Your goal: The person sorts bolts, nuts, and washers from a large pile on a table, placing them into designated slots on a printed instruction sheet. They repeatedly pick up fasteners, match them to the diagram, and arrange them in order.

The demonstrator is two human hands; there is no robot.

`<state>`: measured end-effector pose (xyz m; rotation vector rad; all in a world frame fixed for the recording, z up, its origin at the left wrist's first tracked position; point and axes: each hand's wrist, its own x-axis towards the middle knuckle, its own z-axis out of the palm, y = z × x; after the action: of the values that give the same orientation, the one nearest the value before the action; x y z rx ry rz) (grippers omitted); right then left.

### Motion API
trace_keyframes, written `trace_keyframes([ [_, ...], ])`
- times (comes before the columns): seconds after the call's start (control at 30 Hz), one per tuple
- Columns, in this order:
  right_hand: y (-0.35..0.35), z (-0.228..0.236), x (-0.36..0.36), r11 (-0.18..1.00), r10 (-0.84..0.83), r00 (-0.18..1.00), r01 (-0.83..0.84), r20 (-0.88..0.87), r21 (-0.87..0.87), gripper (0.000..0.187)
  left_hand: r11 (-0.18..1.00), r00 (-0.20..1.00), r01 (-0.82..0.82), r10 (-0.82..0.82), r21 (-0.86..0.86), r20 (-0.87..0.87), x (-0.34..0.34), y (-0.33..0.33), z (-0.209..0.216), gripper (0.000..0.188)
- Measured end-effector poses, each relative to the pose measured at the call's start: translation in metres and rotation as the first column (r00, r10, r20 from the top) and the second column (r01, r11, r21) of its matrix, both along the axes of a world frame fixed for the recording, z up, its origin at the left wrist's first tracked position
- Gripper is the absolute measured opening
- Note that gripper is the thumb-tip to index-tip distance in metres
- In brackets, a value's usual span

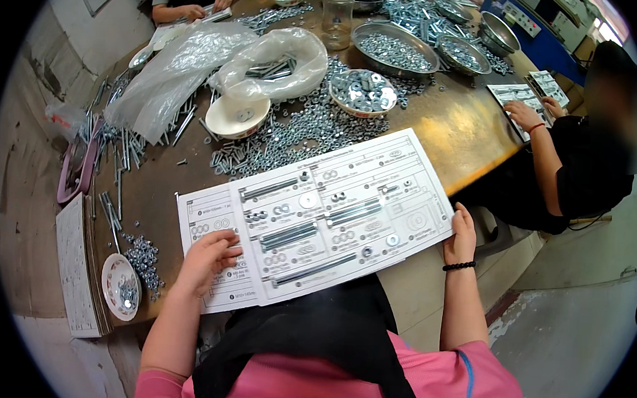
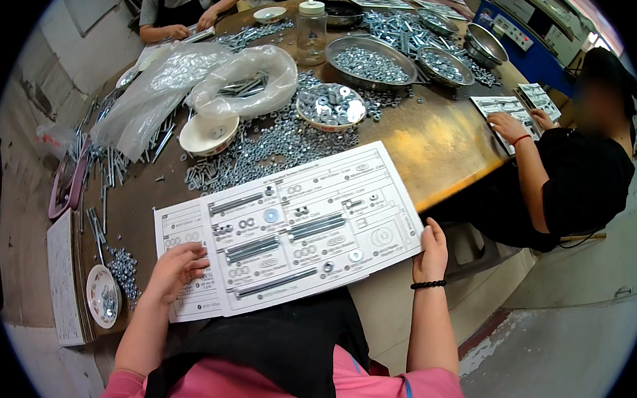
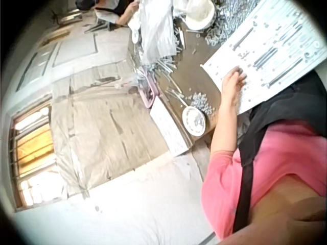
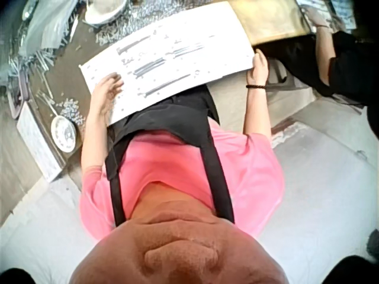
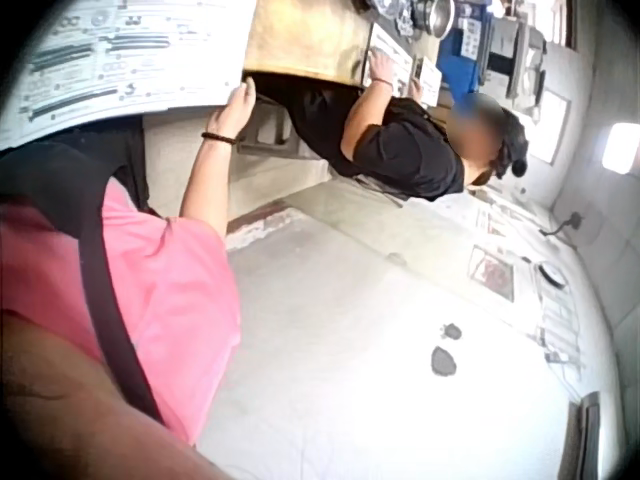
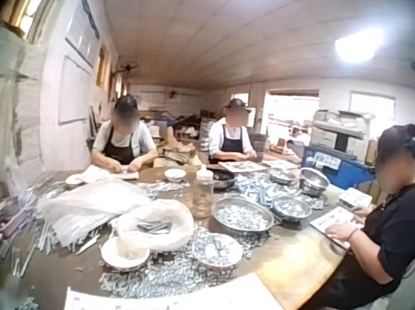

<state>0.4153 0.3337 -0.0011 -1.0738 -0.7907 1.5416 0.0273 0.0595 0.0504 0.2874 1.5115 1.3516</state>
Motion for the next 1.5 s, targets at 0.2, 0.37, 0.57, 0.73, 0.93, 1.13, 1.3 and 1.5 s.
trace_keyframes([
  [0.2, -0.017, -0.017, -0.016, 0.992, -0.124, 0.935, 0.109, -0.331, -0.066, 0.039, 0.989, 0.99, 0.128, -0.131, 0.068, 0.045, 0.045, 0.06, 0.002, 0.037],
  [0.37, -0.039, -0.018, -0.042, 0.988, -0.142, 0.908, 0.105, -0.394, -0.114, 0.042, 0.976, 0.976, 0.205, -0.209, 0.068, 0.055, 0.081, 0.102, -0.002, 0.044],
  [0.57, -0.005, -0.032, -0.03, 0.959, -0.282, 0.878, 0.243, -0.386, -0.149, 0.043, 0.873, 0.893, 0.449, -0.431, 0.191, -0.131, 0.102, 0.134, -0.016, 0.047],
  [0.73, 0.039, -0.04, 0.007, 0.954, -0.293, 0.881, 0.241, -0.372, -0.181, 0.046, 0.69, 0.387, 0.723, -0.361, 0.035, -0.849, 0.108, 0.109, -0.006, 0.051],
  [0.93, 0.1, -0.046, 0.046, 0.958, -0.267, 0.894, 0.207, -0.361, -0.196, 0.05, 0.769, 0.325, 0.639, -0.302, -0.027, -0.896, 0.07, 0.071, -0.013, 0.044],
  [1.13, 0.141, -0.051, 0.059, 0.963, -0.251, 0.918, 0.204, -0.308, -0.176, 0.055, 0.878, 0.159, 0.47, -0.188, -0.094, -0.969, 0.017, 0.048, -0.015, 0.044],
  [1.3, 0.143, -0.05, 0.061, 0.974, -0.222, 0.946, 0.203, -0.236, -0.102, 0.051, 0.939, 0.102, 0.328, -0.145, -0.104, -0.984, -0.024, 0.043, -0.019, 0.044],
  [1.5, 0.078, -0.001, 0.02, 0.738, -0.675, 0.693, 0.622, 0.254, 0.263, 0.037, 0.999, 0.044, 0.048, -0.025, -0.023, -0.999, -0.075, 0.043, -0.018, 0.04],
])
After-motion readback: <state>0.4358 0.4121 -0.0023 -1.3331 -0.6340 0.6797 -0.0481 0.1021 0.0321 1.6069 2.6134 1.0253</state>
